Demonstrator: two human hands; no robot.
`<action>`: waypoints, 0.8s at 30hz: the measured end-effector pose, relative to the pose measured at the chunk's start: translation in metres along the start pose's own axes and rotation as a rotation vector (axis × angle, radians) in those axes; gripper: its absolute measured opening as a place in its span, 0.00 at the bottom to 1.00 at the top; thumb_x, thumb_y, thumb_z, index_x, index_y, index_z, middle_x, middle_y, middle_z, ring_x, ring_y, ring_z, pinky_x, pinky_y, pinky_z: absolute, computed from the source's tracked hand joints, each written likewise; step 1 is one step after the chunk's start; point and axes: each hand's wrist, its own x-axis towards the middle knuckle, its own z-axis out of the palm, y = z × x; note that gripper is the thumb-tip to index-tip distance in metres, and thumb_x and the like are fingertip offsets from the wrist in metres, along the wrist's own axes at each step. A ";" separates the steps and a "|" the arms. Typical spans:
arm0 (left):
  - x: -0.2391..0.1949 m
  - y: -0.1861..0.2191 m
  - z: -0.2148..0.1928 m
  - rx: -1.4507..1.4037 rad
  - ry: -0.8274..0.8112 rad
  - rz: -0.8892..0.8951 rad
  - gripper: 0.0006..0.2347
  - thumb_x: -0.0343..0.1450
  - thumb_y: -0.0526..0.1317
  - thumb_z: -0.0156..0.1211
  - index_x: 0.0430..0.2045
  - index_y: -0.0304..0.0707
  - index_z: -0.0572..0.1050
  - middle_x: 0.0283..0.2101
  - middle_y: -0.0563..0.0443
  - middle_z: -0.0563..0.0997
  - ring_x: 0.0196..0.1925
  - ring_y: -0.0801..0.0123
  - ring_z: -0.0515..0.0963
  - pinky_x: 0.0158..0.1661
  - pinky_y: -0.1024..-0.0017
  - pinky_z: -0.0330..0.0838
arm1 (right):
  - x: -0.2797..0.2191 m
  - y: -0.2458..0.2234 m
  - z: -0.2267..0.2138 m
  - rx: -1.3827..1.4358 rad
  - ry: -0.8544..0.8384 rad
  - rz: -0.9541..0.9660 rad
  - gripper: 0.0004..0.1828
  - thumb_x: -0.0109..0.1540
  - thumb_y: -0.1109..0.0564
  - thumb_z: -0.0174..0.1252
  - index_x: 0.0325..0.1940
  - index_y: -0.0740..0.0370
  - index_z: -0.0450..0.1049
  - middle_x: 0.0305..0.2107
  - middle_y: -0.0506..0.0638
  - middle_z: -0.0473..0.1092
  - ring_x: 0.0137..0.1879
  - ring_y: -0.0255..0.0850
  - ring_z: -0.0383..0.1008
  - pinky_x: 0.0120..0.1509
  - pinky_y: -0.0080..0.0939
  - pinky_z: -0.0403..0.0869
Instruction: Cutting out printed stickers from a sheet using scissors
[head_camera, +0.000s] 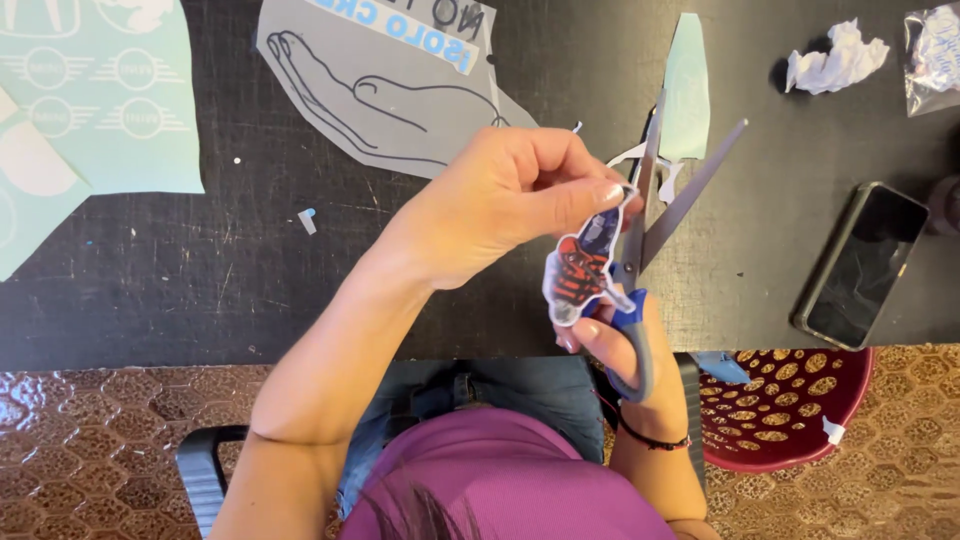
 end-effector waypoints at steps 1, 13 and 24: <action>-0.002 0.004 0.001 0.034 0.028 -0.011 0.06 0.73 0.39 0.62 0.33 0.34 0.80 0.30 0.55 0.81 0.31 0.80 0.74 0.35 0.81 0.70 | 0.000 0.000 0.003 0.005 0.013 -0.005 0.16 0.64 0.47 0.54 0.30 0.60 0.66 0.21 0.47 0.63 0.29 0.37 0.63 0.36 0.37 0.63; -0.015 0.015 0.003 0.148 0.023 0.023 0.04 0.71 0.34 0.63 0.25 0.36 0.78 0.38 0.54 0.81 0.32 0.79 0.74 0.34 0.81 0.69 | 0.003 -0.009 0.024 -0.013 0.116 0.029 0.15 0.62 0.50 0.56 0.26 0.61 0.66 0.19 0.48 0.62 0.27 0.36 0.61 0.33 0.35 0.61; -0.017 0.016 0.002 0.148 -0.015 0.078 0.04 0.72 0.34 0.63 0.26 0.36 0.78 0.40 0.50 0.82 0.36 0.77 0.76 0.39 0.80 0.70 | 0.001 -0.005 0.023 -0.033 0.143 0.044 0.14 0.62 0.51 0.56 0.26 0.61 0.65 0.18 0.47 0.63 0.26 0.36 0.61 0.33 0.35 0.61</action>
